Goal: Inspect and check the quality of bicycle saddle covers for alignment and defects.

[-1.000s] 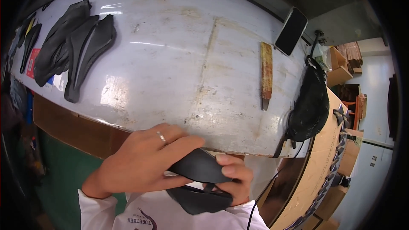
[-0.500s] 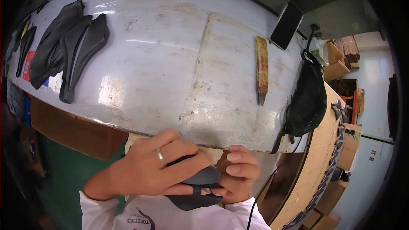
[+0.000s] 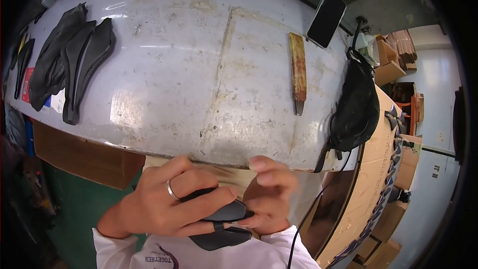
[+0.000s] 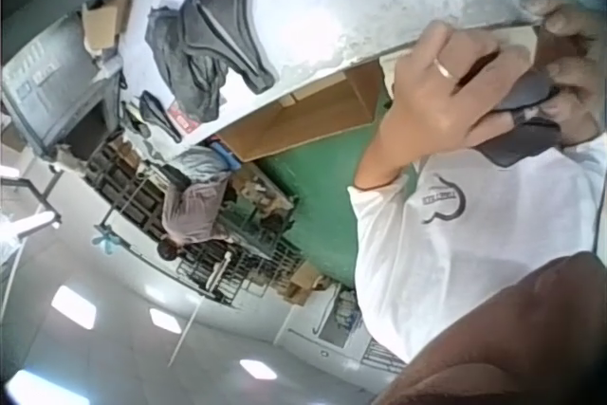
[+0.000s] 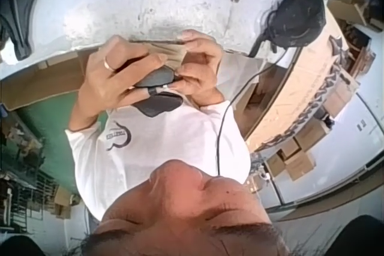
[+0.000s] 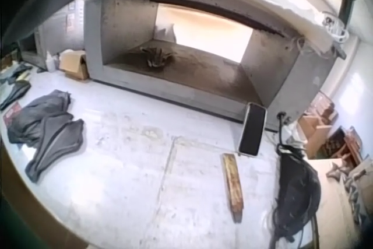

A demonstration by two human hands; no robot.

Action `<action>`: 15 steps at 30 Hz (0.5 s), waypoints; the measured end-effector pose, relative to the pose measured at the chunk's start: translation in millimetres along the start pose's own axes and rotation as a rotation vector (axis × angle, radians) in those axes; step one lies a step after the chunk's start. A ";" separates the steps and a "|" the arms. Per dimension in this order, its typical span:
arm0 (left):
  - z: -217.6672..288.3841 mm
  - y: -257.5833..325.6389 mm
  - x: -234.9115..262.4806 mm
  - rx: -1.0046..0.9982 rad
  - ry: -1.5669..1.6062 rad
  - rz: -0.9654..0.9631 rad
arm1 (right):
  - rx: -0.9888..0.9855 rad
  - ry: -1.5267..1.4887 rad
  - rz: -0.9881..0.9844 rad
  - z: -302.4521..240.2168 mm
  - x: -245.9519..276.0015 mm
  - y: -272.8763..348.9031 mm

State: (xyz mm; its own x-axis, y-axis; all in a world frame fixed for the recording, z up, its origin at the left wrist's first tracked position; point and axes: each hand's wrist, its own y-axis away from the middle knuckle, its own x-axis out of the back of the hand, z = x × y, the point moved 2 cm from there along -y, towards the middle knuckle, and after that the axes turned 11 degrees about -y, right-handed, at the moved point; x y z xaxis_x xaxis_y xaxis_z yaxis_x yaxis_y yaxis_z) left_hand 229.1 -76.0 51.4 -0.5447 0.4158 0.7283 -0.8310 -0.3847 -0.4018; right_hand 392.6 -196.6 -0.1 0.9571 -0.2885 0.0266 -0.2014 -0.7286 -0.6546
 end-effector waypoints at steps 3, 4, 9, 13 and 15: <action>7.9 -1.9 -6.0 0.048 0.017 -0.014 | -0.079 -0.256 0.094 20.5 3.3 4.4; 11.9 -2.3 -9.3 0.045 0.014 -0.012 | -0.074 -0.256 0.093 21.7 -0.2 6.2; 14.8 1.5 -17.3 0.137 0.277 0.001 | -0.190 -0.323 0.230 24.5 -7.8 2.0; 9.8 -0.5 -11.3 0.257 0.325 0.009 | -0.362 -0.236 0.318 19.3 -3.7 1.0; 5.0 9.7 -8.1 0.349 0.353 0.094 | -0.333 -0.369 0.527 28.9 -1.7 17.2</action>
State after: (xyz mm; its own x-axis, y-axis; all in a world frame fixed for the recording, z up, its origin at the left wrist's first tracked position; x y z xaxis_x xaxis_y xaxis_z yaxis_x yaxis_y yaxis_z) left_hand 226.0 -87.3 44.4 -0.6708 0.5963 0.4411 -0.7217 -0.6618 -0.2029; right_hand 393.5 -190.7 -33.2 0.7117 -0.4676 -0.5242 -0.6517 -0.7181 -0.2443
